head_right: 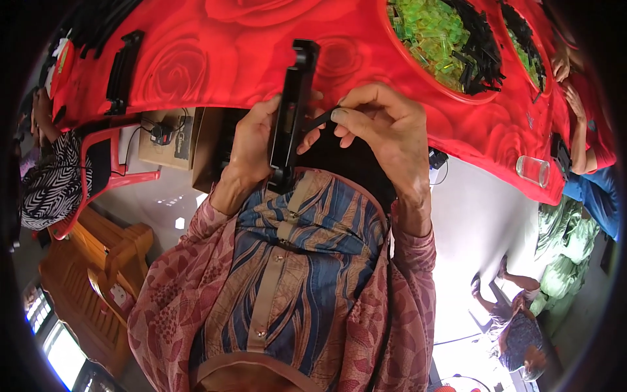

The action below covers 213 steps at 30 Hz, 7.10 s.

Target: The person assembles small black plastic components by hand at a table.

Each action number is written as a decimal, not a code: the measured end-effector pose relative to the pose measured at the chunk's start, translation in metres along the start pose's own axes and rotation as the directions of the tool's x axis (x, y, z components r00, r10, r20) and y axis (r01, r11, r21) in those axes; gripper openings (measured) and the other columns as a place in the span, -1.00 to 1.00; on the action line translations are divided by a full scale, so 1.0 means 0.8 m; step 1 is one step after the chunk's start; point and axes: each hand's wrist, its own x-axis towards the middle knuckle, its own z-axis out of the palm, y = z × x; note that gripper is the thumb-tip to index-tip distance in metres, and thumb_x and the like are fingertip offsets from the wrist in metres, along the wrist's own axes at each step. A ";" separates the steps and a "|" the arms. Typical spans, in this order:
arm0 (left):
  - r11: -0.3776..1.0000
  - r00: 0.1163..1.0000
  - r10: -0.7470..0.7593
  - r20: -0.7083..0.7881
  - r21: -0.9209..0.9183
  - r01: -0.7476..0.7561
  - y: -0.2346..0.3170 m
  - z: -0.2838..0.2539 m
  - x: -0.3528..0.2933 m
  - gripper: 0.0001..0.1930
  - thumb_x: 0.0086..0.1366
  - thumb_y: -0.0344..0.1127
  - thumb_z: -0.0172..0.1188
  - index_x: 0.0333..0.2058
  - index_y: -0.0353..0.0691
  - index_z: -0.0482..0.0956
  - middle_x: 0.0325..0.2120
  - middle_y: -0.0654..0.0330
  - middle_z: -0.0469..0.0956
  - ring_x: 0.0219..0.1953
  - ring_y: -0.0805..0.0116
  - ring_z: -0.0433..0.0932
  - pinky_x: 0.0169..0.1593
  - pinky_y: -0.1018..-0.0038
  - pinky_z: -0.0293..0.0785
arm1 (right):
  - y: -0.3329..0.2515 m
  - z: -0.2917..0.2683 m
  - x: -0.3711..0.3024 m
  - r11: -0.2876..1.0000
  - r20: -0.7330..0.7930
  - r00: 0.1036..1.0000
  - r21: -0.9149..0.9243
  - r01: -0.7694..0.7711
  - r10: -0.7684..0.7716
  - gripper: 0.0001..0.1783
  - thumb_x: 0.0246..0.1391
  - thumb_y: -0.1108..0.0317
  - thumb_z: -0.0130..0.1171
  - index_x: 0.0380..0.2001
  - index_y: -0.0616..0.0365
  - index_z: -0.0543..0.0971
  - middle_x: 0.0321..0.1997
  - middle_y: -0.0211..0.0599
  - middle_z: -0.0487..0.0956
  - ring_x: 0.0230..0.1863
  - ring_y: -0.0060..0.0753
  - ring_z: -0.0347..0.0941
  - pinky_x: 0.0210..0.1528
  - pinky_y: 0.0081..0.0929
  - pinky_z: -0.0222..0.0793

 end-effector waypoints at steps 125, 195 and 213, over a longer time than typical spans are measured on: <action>0.999 0.958 -0.032 0.286 0.048 0.019 -0.025 -0.072 0.010 -0.48 0.36 -0.34 0.05 0.23 -0.46 0.25 -0.03 -0.16 0.55 -0.29 0.24 0.65 -0.24 0.48 0.58 | -0.005 0.018 0.036 0.779 0.176 0.956 -0.622 -0.077 0.234 -0.93 0.01 0.54 0.25 -0.51 0.29 0.58 -0.77 -0.61 0.35 -0.70 -0.84 0.07 -0.66 -0.63 -0.12; 0.496 0.895 0.344 0.283 0.755 -0.430 -0.031 -0.012 -0.009 -0.76 0.30 -0.42 0.10 -0.12 -0.45 0.42 -0.59 -0.01 0.49 -0.58 0.23 0.52 -0.45 0.37 0.42 | -0.001 0.001 0.024 0.906 -0.234 0.926 -0.375 0.196 -0.297 -0.61 0.35 0.17 -0.05 -0.13 0.32 0.56 -0.24 -0.21 0.62 -0.15 -0.36 0.49 -0.02 -0.42 0.37; 0.823 0.968 0.214 0.132 0.509 -0.251 -0.026 -0.005 -0.027 -0.79 0.41 -0.38 0.08 -0.12 -0.44 0.46 -0.51 0.23 0.54 -0.52 0.59 0.48 -0.44 0.62 0.44 | -0.007 0.068 0.019 0.889 -0.230 0.967 0.414 0.198 -0.108 -0.77 0.24 0.31 0.10 -0.43 0.26 0.50 -0.55 -0.38 0.37 -0.52 -0.50 0.30 -0.37 -0.51 0.35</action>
